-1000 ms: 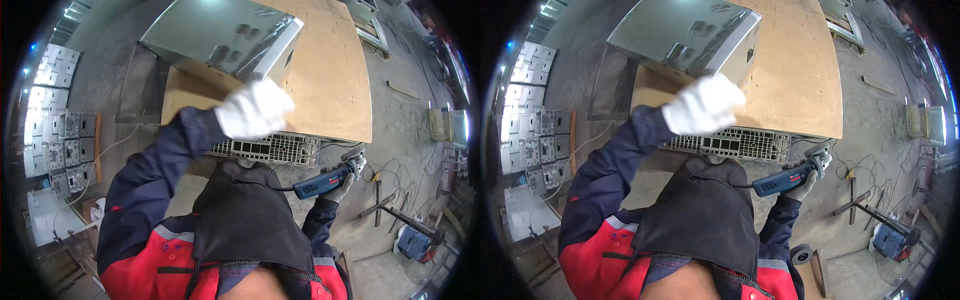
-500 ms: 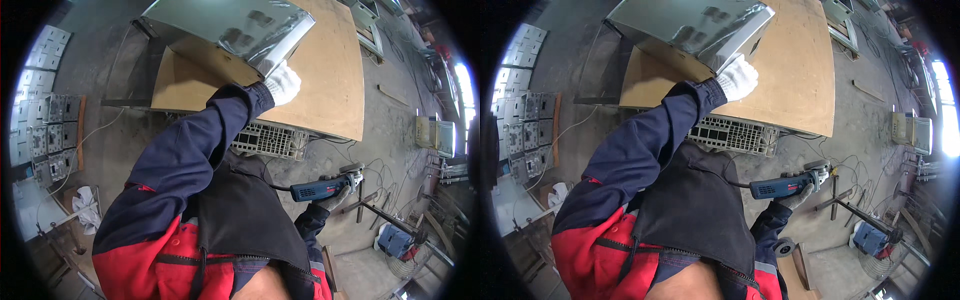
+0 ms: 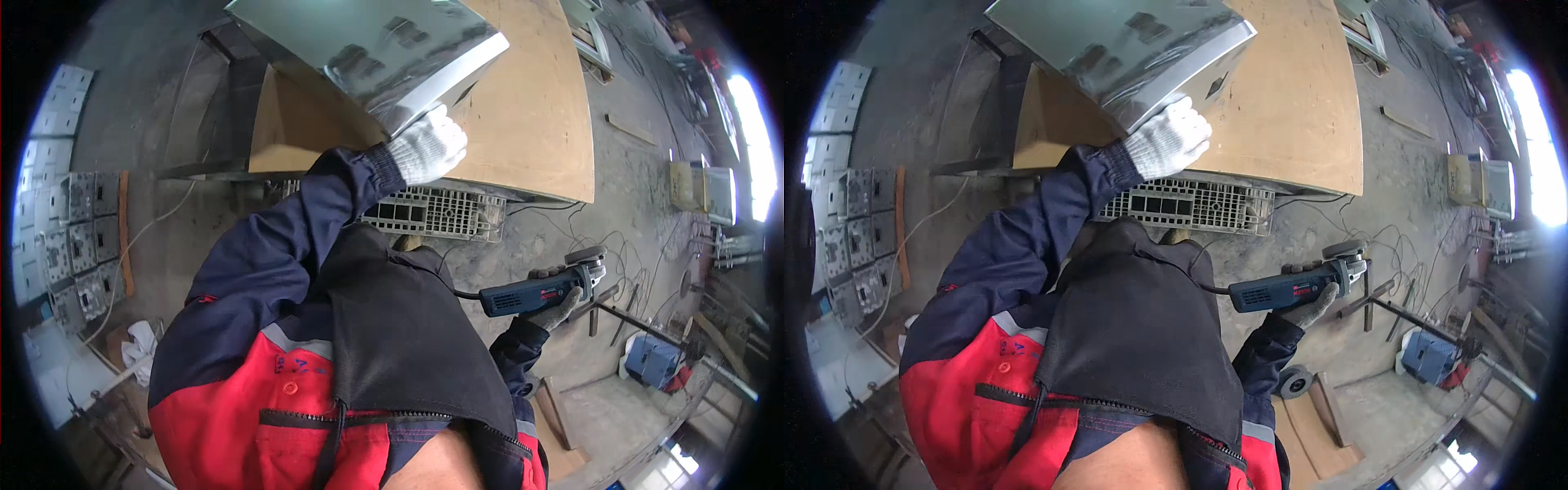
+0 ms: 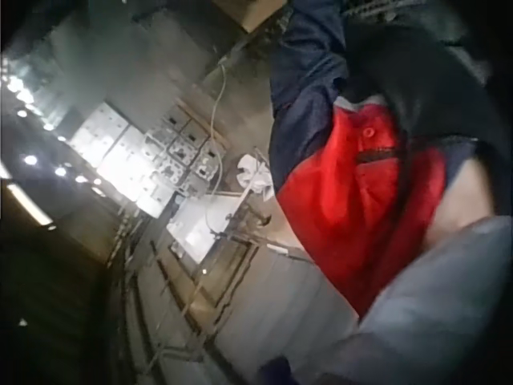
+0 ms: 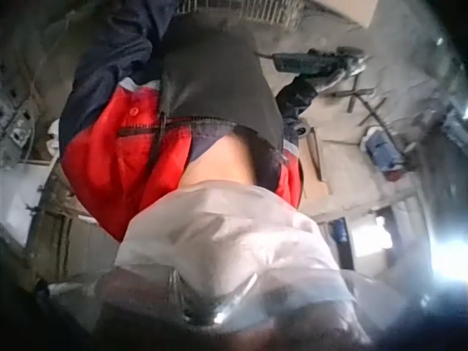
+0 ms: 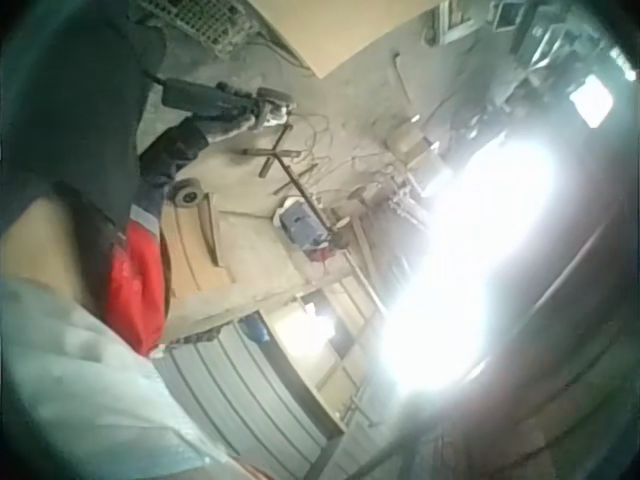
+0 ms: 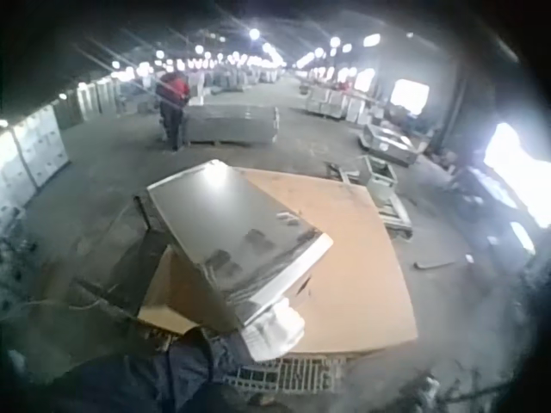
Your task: Grinding the edges of a metal enclosure using an angle grinder to remove burrs and smooth the surface.
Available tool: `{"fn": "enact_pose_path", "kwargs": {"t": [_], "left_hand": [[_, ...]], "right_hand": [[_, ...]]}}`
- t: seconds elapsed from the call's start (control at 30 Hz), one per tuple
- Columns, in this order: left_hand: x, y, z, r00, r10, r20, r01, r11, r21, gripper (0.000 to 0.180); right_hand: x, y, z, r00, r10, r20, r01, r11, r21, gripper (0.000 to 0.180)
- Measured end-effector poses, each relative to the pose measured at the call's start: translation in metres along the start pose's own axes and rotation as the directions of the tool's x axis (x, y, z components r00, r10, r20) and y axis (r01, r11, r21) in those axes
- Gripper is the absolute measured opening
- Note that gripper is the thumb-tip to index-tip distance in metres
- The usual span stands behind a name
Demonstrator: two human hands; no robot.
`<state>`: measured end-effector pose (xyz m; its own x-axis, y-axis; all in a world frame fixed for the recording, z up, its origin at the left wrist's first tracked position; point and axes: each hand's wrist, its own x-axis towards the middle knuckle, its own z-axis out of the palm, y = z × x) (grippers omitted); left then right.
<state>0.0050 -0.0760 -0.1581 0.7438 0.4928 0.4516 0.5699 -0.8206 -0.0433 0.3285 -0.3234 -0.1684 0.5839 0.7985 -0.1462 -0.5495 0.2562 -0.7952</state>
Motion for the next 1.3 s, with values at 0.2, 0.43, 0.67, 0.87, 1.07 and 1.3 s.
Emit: {"fn": "enact_pose_path", "kwargs": {"t": [0.2,0.43,0.67,0.87,1.07,1.3], "left_hand": [[-0.026,0.006,-0.012,0.998,0.001,-0.069,-0.018,0.968,-0.249,0.014],[-0.082,0.008,-0.036,1.0,-0.011,-0.028,-0.001,0.913,-0.407,0.023],[-0.139,0.013,-0.054,0.991,-0.136,0.021,0.133,0.909,-0.395,0.027],[-0.13,0.033,-0.069,0.884,-0.461,0.077,0.431,0.743,-0.512,0.026],[-0.132,0.054,-0.052,0.414,-0.894,0.175,0.736,0.215,-0.642,0.033],[-0.122,0.047,-0.037,0.119,-0.97,0.211,0.793,-0.035,-0.608,0.042]], "right_hand": [[0.002,0.005,-0.01,0.999,-0.002,-0.034,0.003,1.0,0.022,0.062],[-0.004,0.001,0.003,0.999,0.015,0.046,-0.019,0.996,0.09,0.062],[0.001,-0.014,0.054,0.979,0.012,0.205,0.01,0.995,-0.104,0.061],[0.051,-0.023,0.097,0.922,-0.064,0.383,0.095,0.993,-0.063,0.067],[0.124,-0.026,0.102,0.71,0.107,0.696,-0.379,0.891,0.249,0.077],[0.168,-0.011,0.129,0.492,0.2,0.847,-0.587,0.795,0.153,0.075]]}}
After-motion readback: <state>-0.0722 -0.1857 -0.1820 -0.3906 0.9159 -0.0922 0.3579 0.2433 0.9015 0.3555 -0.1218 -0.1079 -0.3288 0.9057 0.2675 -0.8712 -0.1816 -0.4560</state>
